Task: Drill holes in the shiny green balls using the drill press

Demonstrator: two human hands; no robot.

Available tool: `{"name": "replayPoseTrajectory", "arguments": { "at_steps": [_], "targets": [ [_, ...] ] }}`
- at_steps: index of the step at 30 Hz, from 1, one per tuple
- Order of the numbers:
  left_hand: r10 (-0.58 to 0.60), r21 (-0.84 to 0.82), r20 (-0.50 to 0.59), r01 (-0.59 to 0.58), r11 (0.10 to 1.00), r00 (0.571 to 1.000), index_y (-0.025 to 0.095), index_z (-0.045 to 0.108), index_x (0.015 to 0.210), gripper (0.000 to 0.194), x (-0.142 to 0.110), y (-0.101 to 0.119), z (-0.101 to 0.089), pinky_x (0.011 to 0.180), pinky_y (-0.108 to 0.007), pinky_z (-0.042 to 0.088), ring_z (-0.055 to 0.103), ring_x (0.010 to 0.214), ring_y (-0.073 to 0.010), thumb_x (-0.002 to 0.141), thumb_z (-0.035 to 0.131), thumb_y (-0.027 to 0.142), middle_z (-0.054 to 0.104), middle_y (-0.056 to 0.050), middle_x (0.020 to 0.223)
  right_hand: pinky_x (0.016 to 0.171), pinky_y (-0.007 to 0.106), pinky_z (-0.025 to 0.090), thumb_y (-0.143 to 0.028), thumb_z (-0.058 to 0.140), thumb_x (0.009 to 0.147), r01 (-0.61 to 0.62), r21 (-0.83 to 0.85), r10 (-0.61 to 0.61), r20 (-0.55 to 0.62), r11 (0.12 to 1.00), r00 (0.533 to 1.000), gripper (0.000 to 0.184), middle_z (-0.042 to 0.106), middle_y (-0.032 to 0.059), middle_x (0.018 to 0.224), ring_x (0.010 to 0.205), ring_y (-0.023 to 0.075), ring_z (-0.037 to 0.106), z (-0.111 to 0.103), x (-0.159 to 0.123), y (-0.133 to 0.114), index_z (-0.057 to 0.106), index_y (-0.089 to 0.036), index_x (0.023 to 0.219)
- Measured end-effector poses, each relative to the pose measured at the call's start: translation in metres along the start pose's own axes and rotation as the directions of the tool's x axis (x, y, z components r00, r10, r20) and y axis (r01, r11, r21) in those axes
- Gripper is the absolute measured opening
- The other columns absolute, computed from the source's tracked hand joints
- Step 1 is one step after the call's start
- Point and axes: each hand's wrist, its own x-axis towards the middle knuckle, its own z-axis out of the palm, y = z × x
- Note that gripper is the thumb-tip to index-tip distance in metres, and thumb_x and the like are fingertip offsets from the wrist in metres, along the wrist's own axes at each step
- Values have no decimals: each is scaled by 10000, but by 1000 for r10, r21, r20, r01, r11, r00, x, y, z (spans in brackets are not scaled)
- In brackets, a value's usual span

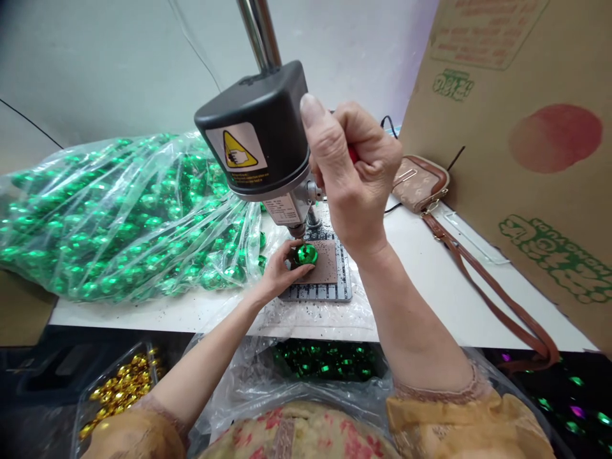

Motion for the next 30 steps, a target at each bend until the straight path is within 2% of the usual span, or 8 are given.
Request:
{"name": "replayPoseTrajectory", "arguments": {
  "at_steps": [3,7,13,19,25,30],
  "targets": [
    [32,73,-50,-28,997,998,212,656,1247,531,-1,-1,9,949,-421,564,678,1085,-272,766,865,295,722,-85,1158,407,278,271,-412,697,912,-18,40,18,-4,999,1000,519,316,-80,487,396,55,314,0,1,1,350,-221,576],
    [47,65,-54,-44,997,997,224,636,1258,518,-4,-4,17,1052,-455,541,664,1196,-284,788,850,259,712,-83,1243,416,269,280,-365,705,914,-39,74,38,4,996,999,499,330,-86,487,396,53,322,-1,1,1,371,-221,572],
    [36,46,-50,-34,998,998,217,612,1287,528,-7,-6,19,1032,-454,551,674,1174,-283,812,836,276,706,-90,1257,441,294,265,-219,649,946,24,44,-25,5,999,1000,456,348,-74,484,412,64,328,-5,-10,1,385,-216,574],
    [59,22,-58,-58,998,997,221,606,1287,532,-7,-9,20,1057,-451,528,654,1210,-287,813,841,281,698,-89,1276,463,314,178,-260,654,946,100,23,-99,-43,995,994,572,223,-54,496,422,59,271,-8,-31,3,238,-202,559],
    [65,2,-39,-65,998,997,225,596,1293,528,-8,-8,19,1067,-460,514,651,1204,-283,826,834,285,695,-90,1287,484,310,161,-248,626,956,140,2,-139,-41,990,989,540,277,-53,514,451,45,264,-13,-43,5,260,-190,563],
    [74,5,-52,-74,997,996,225,604,1278,509,-7,-8,19,1042,-442,529,651,1201,-279,829,834,284,692,-90,1275,464,317,174,-217,624,943,179,4,-179,-30,984,983,541,240,-54,531,449,52,253,-16,-47,9,236,-205,567]
  ]
}}
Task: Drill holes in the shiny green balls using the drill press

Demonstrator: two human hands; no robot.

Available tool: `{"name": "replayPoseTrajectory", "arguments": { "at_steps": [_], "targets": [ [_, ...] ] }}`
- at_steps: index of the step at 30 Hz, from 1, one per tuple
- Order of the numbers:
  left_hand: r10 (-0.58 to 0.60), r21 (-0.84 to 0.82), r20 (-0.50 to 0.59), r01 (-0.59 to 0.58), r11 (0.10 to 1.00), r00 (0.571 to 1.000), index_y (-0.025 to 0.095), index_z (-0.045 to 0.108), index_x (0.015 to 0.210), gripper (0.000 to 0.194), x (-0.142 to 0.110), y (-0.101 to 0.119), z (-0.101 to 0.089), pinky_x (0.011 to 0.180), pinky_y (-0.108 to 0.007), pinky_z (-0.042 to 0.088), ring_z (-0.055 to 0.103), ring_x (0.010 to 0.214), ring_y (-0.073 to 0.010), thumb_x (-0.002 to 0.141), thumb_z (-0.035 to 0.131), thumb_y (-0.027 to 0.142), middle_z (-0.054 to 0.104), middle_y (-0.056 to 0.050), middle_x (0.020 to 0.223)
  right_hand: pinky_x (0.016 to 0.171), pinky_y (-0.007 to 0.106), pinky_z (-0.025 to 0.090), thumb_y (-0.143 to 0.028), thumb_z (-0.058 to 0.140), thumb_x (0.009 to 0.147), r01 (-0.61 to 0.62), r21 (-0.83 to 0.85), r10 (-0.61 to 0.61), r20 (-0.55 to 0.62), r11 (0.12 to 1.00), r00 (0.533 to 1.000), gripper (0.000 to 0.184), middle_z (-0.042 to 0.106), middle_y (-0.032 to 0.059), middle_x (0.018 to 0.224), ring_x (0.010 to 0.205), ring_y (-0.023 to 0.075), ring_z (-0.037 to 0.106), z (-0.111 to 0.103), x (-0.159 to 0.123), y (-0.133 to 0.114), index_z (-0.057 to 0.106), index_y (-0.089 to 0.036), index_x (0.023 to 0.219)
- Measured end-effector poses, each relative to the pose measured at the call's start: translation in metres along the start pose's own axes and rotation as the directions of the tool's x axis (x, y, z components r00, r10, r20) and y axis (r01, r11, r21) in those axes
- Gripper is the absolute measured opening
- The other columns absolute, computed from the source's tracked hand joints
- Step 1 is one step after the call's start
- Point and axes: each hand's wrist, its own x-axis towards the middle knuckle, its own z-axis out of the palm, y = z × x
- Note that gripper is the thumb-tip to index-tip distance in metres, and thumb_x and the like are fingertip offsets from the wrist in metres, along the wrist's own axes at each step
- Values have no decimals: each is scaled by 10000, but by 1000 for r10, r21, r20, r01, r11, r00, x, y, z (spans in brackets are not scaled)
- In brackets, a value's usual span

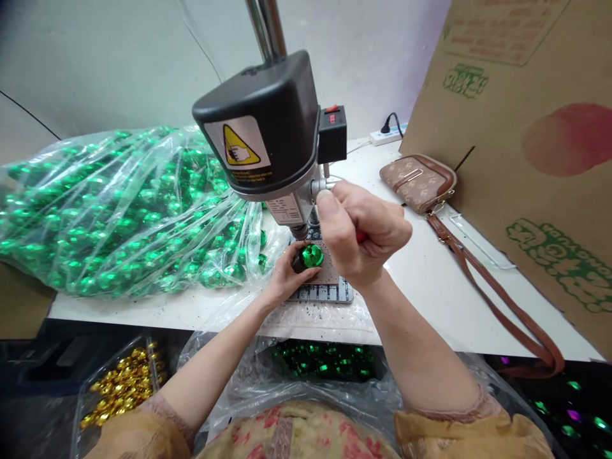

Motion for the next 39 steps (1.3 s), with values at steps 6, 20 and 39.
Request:
{"name": "replayPoseTrajectory", "arguments": {
  "at_steps": [6,20,39],
  "targets": [
    [-13,3,15,13,1000,1000,235,602,1292,505,0,2,-1,1067,-459,518,644,1227,-286,843,827,290,685,-90,1300,443,297,202,-153,619,925,86,1,-86,22,996,996,526,239,-58,507,423,43,273,-3,-3,5,237,-195,567],
    [-4,-3,-5,4,1000,1000,216,606,1275,517,-1,1,0,1047,-447,519,650,1197,-285,822,844,289,691,-94,1262,446,283,243,-93,592,869,131,5,-131,70,991,989,502,260,-63,524,430,56,277,-9,-11,10,198,-207,579],
    [-48,-14,-38,48,999,998,211,581,1270,542,0,4,3,1012,-434,557,675,1150,-260,799,843,267,694,-85,1229,440,294,179,-190,625,920,-74,-36,75,23,997,997,534,246,-61,487,422,45,253,2,6,-3,257,-186,534]
  ]
}}
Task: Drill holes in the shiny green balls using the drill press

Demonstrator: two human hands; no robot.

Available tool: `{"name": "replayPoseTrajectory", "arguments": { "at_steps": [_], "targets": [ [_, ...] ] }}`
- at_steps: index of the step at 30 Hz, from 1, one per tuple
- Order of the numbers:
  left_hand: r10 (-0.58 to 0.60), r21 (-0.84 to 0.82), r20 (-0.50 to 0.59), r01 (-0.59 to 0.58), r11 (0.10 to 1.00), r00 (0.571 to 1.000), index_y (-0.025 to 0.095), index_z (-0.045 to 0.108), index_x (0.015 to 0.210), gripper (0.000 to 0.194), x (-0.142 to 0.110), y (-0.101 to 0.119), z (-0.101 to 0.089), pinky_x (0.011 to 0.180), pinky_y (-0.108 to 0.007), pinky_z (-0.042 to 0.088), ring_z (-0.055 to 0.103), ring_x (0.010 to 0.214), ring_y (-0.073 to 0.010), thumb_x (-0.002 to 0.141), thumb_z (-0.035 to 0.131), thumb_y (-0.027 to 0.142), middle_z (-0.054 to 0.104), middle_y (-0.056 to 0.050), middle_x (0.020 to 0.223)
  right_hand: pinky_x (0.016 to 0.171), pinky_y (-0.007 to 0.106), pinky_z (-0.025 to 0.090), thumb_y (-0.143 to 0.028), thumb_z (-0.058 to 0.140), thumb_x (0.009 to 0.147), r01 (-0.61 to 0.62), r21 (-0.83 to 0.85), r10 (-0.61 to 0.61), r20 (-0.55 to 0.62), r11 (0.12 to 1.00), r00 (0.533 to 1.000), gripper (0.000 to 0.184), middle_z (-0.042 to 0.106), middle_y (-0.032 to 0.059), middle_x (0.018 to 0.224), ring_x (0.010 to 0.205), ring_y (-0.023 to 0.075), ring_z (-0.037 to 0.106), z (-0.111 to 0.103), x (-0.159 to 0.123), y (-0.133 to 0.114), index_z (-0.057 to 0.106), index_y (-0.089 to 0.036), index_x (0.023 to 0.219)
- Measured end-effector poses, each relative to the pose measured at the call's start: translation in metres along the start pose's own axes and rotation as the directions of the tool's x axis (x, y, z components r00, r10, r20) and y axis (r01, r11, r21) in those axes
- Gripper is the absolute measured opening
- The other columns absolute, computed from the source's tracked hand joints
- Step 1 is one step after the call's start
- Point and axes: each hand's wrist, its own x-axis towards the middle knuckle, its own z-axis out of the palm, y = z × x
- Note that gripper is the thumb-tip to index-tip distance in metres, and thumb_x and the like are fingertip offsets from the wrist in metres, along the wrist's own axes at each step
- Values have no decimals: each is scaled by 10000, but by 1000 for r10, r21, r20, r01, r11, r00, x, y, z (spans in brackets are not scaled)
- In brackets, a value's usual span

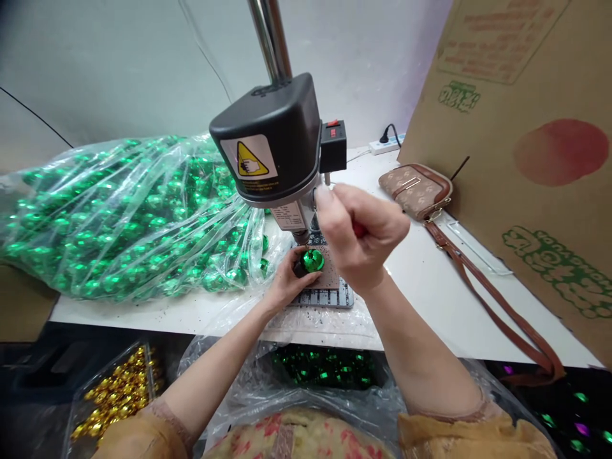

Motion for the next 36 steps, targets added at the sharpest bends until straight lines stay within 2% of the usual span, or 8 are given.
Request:
{"name": "replayPoseTrajectory", "arguments": {
  "at_steps": [6,9,12,15,18,23,31,36],
  "targets": [
    [82,174,-172,-52,983,982,225,577,1199,469,-38,22,-5,889,-416,569,682,1025,-257,810,812,342,683,-74,1096,451,342,256,-303,669,927,-108,-50,107,-20,993,994,500,304,-50,472,418,102,317,9,24,-7,338,-233,558],
    [347,215,67,-353,910,935,223,575,1214,495,-84,36,-8,801,-381,563,682,929,-242,820,807,413,697,-80,1027,455,359,279,-366,681,921,-124,-49,124,-4,991,992,515,330,-44,479,423,114,319,8,24,-8,338,-239,559],
    [525,231,376,-626,745,764,199,590,1249,537,-122,41,-9,797,-402,571,676,892,-252,861,768,525,721,-107,990,446,359,266,-378,691,916,-121,-26,121,3,992,993,525,308,-45,479,425,113,322,6,24,-8,331,-238,561],
    [576,243,440,-709,662,689,155,573,1308,631,-127,37,-15,939,-477,583,683,1051,-307,881,737,590,737,-161,1091,439,350,248,-322,705,909,-102,22,102,15,995,995,504,287,-53,478,425,107,343,5,24,-8,344,-233,569],
    [536,326,342,-633,703,772,181,558,1339,430,-95,28,-37,1016,-486,569,679,1160,-301,985,642,409,730,-161,1177,442,343,256,-280,697,913,-98,47,98,16,994,995,478,307,-56,479,428,102,364,4,25,-8,373,-230,565],
    [115,693,223,-240,680,968,215,655,1179,352,-28,9,-93,922,-460,569,688,987,-286,931,472,44,718,-123,1072,445,340,283,-211,681,914,-77,65,75,30,995,997,451,344,-56,478,426,99,377,3,25,-7,400,-228,562],
    [-168,828,328,-197,525,930,249,592,1295,553,-3,-6,-118,864,-400,542,659,1082,-340,785,746,100,728,-111,1068,444,335,276,-193,663,921,-60,67,57,41,996,998,448,338,-54,488,432,95,386,2,25,-7,383,-218,572],
    [-179,852,116,-5,524,977,253,552,1344,646,10,-12,-105,733,-343,551,690,1024,-320,762,804,129,681,-116,1180,444,336,282,-231,674,924,-79,55,77,43,995,996,450,327,-53,495,435,99,381,0,24,-6,394,-226,571]
  ]
}}
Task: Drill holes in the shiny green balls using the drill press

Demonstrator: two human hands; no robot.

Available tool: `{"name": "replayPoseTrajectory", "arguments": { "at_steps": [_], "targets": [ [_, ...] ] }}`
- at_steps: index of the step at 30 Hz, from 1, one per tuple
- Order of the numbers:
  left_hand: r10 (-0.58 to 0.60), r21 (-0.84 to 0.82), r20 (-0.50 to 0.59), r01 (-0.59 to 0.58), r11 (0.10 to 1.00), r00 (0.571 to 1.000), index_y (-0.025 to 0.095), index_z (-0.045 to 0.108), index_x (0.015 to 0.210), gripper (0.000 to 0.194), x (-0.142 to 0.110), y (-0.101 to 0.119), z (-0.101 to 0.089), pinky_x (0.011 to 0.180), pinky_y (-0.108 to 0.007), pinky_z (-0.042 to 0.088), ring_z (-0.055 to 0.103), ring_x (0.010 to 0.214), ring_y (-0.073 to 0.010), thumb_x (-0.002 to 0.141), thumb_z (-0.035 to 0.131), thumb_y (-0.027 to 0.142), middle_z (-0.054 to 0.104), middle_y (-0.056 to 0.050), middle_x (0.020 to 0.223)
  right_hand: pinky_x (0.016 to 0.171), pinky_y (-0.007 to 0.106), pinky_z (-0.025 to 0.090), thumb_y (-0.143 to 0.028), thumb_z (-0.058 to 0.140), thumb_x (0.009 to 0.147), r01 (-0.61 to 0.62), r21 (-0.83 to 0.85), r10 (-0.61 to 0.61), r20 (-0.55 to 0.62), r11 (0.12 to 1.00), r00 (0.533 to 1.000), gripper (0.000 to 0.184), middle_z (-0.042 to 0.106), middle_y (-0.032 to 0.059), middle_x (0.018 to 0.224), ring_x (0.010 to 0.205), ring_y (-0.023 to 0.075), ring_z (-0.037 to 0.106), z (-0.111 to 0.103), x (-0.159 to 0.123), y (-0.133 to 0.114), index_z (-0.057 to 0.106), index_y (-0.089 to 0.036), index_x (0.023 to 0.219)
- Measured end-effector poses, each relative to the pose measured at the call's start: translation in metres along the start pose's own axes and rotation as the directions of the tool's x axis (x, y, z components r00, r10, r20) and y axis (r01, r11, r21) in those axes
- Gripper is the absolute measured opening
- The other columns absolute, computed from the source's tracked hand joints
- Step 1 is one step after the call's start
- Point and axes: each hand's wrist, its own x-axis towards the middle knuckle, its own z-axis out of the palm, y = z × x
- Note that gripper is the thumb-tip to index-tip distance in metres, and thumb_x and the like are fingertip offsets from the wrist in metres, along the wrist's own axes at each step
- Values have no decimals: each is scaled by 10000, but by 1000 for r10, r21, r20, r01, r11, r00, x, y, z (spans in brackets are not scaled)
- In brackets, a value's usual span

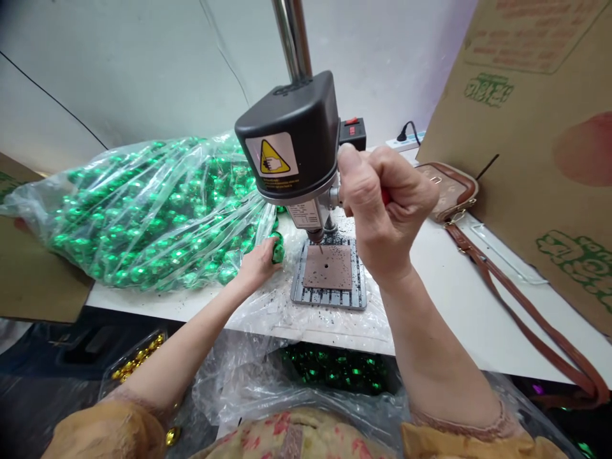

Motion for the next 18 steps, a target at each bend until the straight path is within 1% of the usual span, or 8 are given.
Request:
{"name": "replayPoseTrajectory", "arguments": {
  "at_steps": [2,4,7,9,11,13,16,18],
  "targets": [
    [-31,-65,-137,22,998,990,284,563,1355,594,-2,1,3,721,-335,556,701,1007,-300,815,776,159,626,-113,1277,443,338,284,-242,682,920,1,4,-1,8,1000,1000,453,335,-53,492,430,103,383,0,0,0,392,-228,571],
    [-35,-170,-262,-10,985,964,289,584,1341,549,-9,2,4,752,-338,570,699,1012,-286,835,766,181,603,-100,1263,443,337,285,-251,688,917,4,11,-4,7,1000,1000,455,347,-53,486,425,104,384,0,1,0,391,-229,574],
    [-39,-298,-462,-114,948,886,270,602,1308,481,-21,5,1,900,-382,577,671,1092,-283,856,753,204,605,-92,1205,443,338,283,-267,689,920,12,5,-12,-2,1000,1000,460,355,-52,477,421,101,376,1,1,0,392,-230,570],
    [-10,-298,-563,-192,935,826,268,618,1299,437,-29,9,-2,995,-426,550,638,1172,-297,881,736,218,605,-110,1236,450,340,283,-255,682,924,15,4,-15,2,1000,1000,455,357,-50,478,426,100,381,1,1,0,405,-228,564],
    [63,-247,-599,-260,934,798,271,640,1295,403,-37,16,-4,1038,-460,526,613,1221,-314,903,715,214,596,-134,1294,462,339,288,-232,675,926,16,12,-16,4,1000,1000,446,357,-50,481,434,99,391,0,0,0,421,-224,560],
    [143,-177,-598,-303,936,789,279,658,1297,389,-45,26,0,1047,-480,514,602,1234,-323,919,689,194,584,-150,1347,471,335,301,-219,681,921,12,21,-12,2,1000,1000,433,351,-53,480,440,100,404,0,0,-1,437,-223,562],
    [253,-41,-606,-347,937,754,310,679,1296,404,-56,40,14,1031,-492,511,598,1227,-325,929,660,144,586,-153,1385,480,331,311,-237,687,920,-8,32,7,8,999,1000,432,352,-58,481,439,101,411,-1,-1,-2,444,-224,563],
    [342,49,-571,-385,922,746,327,686,1303,457,-62,48,26,1009,-486,518,602,1219,-320,927,618,76,586,-155,1414,481,335,301,-267,694,918,-17,38,17,13,999,1000,445,352,-59,482,433,103,401,-1,-2,-2,436,-226,559]
  ]
}}
